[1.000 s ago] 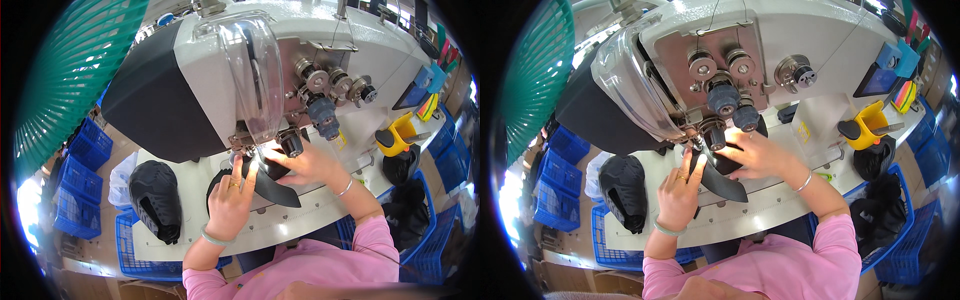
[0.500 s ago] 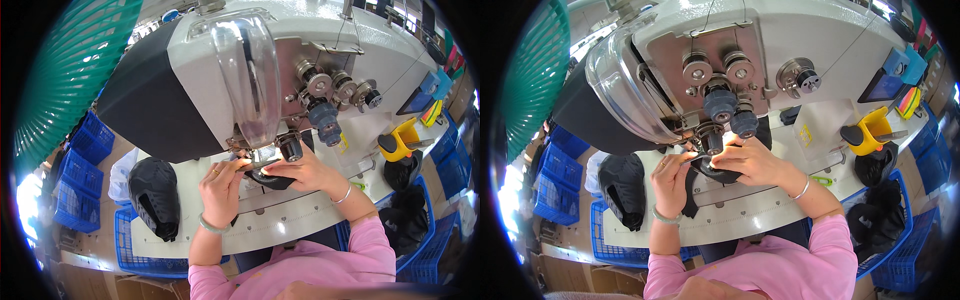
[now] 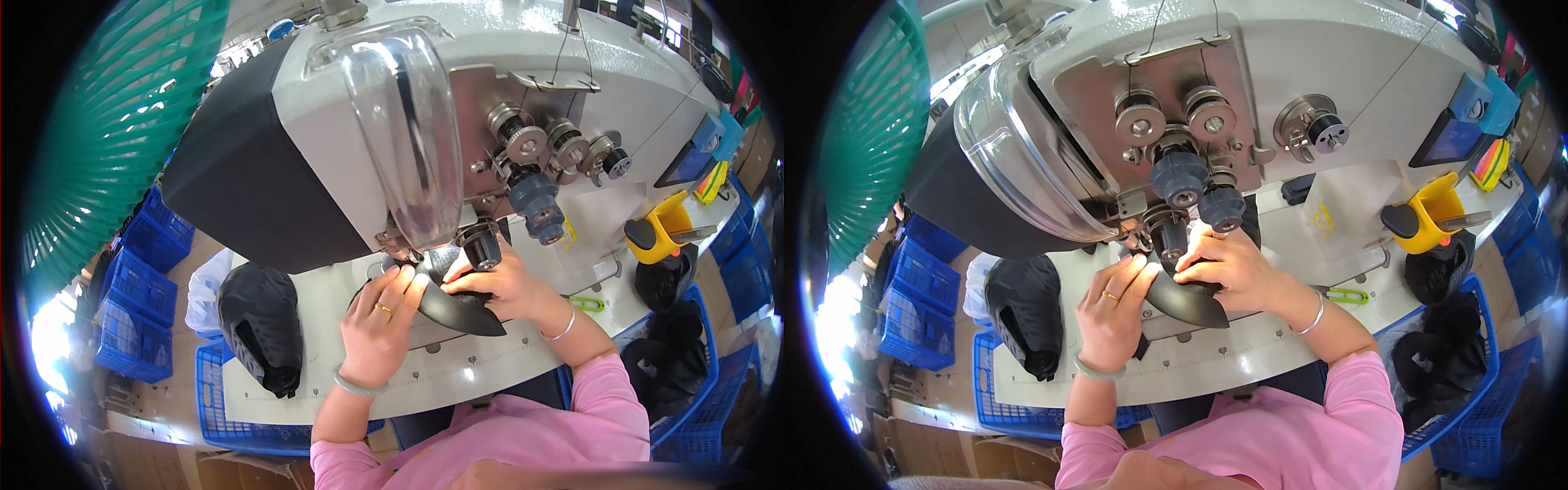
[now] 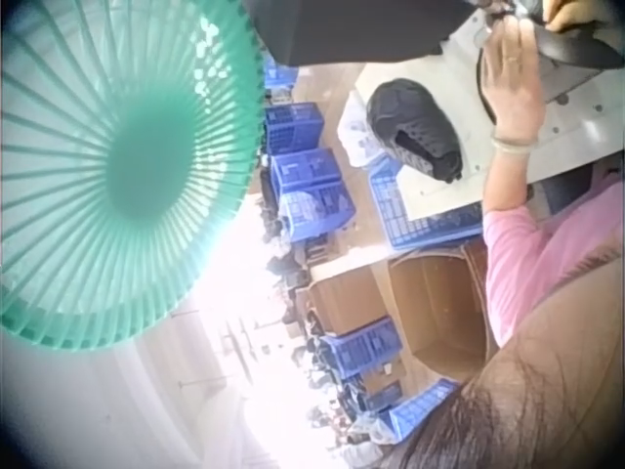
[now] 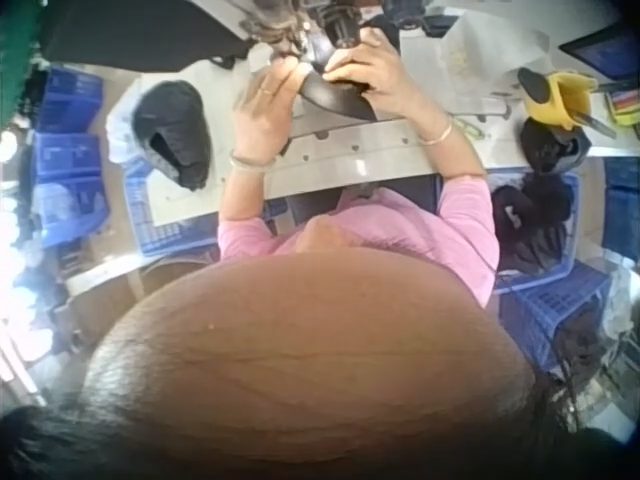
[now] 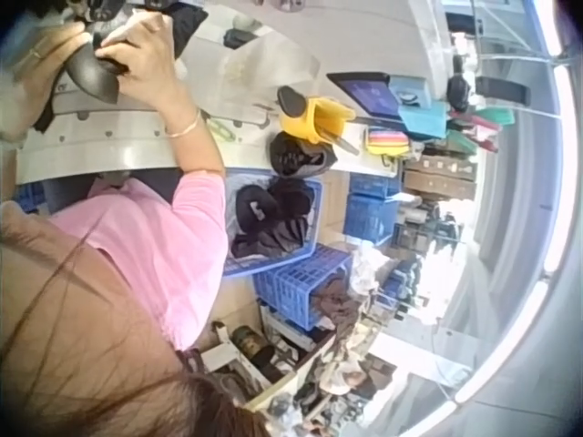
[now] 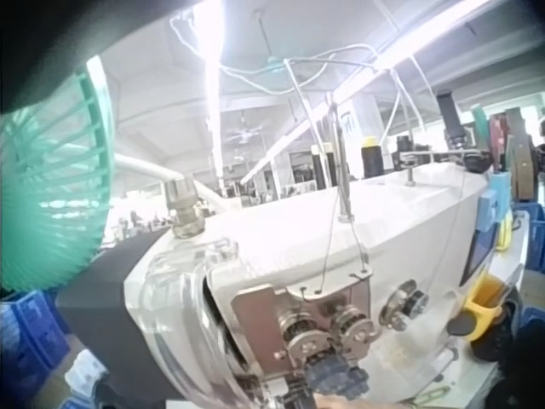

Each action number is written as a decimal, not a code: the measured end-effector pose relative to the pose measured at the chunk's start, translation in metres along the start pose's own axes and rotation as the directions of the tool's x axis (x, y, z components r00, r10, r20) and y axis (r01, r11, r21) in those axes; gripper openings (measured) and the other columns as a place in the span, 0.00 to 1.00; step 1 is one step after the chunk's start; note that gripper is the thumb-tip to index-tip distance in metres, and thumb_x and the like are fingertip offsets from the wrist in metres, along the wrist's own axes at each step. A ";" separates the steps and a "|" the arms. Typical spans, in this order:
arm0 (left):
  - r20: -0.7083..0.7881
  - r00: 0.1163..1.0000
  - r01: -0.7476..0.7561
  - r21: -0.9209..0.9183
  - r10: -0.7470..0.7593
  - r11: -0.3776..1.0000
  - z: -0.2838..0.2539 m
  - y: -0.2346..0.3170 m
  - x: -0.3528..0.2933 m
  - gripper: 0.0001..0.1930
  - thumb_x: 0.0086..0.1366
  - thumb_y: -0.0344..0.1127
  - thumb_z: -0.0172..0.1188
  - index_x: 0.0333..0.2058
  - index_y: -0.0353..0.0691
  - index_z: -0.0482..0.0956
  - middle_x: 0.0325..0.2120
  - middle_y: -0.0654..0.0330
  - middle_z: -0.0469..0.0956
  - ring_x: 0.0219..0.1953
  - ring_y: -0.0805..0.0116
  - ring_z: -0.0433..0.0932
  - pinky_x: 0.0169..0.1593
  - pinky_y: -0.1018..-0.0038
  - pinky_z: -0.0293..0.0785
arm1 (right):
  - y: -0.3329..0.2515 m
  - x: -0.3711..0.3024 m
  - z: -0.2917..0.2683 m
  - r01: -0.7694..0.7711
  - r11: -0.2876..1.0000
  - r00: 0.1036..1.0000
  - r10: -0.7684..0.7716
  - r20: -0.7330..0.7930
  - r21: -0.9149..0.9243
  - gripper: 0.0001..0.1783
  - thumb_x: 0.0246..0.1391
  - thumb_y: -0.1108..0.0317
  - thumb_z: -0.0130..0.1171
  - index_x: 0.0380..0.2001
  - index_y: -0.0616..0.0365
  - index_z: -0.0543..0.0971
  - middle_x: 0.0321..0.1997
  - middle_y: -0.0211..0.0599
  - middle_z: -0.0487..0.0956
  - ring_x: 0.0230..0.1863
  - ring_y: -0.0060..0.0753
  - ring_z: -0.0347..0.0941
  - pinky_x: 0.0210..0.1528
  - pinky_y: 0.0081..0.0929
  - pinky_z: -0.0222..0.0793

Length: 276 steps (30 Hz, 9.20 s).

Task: Stitching black material components together using an industrial sewing machine to form footwear uppers.

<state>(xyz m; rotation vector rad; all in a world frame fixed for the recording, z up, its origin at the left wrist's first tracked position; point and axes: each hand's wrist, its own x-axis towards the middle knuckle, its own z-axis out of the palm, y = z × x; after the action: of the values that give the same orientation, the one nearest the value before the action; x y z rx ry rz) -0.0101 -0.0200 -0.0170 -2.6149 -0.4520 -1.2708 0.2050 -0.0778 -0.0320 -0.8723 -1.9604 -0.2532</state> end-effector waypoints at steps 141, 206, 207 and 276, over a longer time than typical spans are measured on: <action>-0.152 0.966 0.191 -0.126 -0.209 0.973 0.014 -0.003 0.013 0.10 0.46 0.24 0.67 0.31 0.39 0.82 0.30 0.60 0.79 0.27 0.60 0.78 0.29 0.71 0.73 | -0.044 0.016 0.012 -0.336 0.920 0.922 0.365 0.127 -0.204 0.15 0.39 0.71 0.66 0.36 0.53 0.85 0.41 0.25 0.78 0.43 0.34 0.73 0.46 0.38 0.60; 0.067 0.995 -0.074 -0.080 0.079 0.994 -0.007 -0.018 0.018 0.17 0.42 0.22 0.61 0.35 0.43 0.81 0.34 0.65 0.76 0.38 0.63 0.79 0.32 0.72 0.80 | -0.050 0.002 0.006 -0.279 0.908 0.942 0.322 0.095 -0.313 0.21 0.33 0.74 0.66 0.38 0.52 0.79 0.39 0.33 0.73 0.46 0.41 0.69 0.50 0.43 0.61; 0.065 0.995 -0.072 -0.074 0.077 0.995 -0.006 -0.018 0.017 0.17 0.43 0.22 0.61 0.35 0.43 0.81 0.34 0.64 0.76 0.38 0.63 0.79 0.32 0.72 0.80 | -0.050 0.002 0.006 -0.278 0.909 0.943 0.320 0.091 -0.312 0.21 0.33 0.74 0.66 0.38 0.52 0.79 0.39 0.33 0.73 0.46 0.41 0.69 0.50 0.43 0.61; 0.039 0.989 -0.141 -0.091 0.145 0.986 -0.006 -0.033 0.028 0.13 0.42 0.27 0.64 0.31 0.38 0.81 0.29 0.63 0.77 0.33 0.63 0.78 0.35 0.70 0.78 | -0.033 0.005 0.016 -0.305 0.950 0.952 0.307 0.011 -0.071 0.12 0.44 0.65 0.69 0.34 0.55 0.82 0.38 0.29 0.74 0.40 0.37 0.69 0.43 0.38 0.59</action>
<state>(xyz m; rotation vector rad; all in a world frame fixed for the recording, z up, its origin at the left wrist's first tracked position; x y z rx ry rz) -0.0097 0.0146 0.0101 -2.6978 -0.2155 -1.2134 0.1705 -0.0909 -0.0312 -1.2132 -1.8129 -0.1297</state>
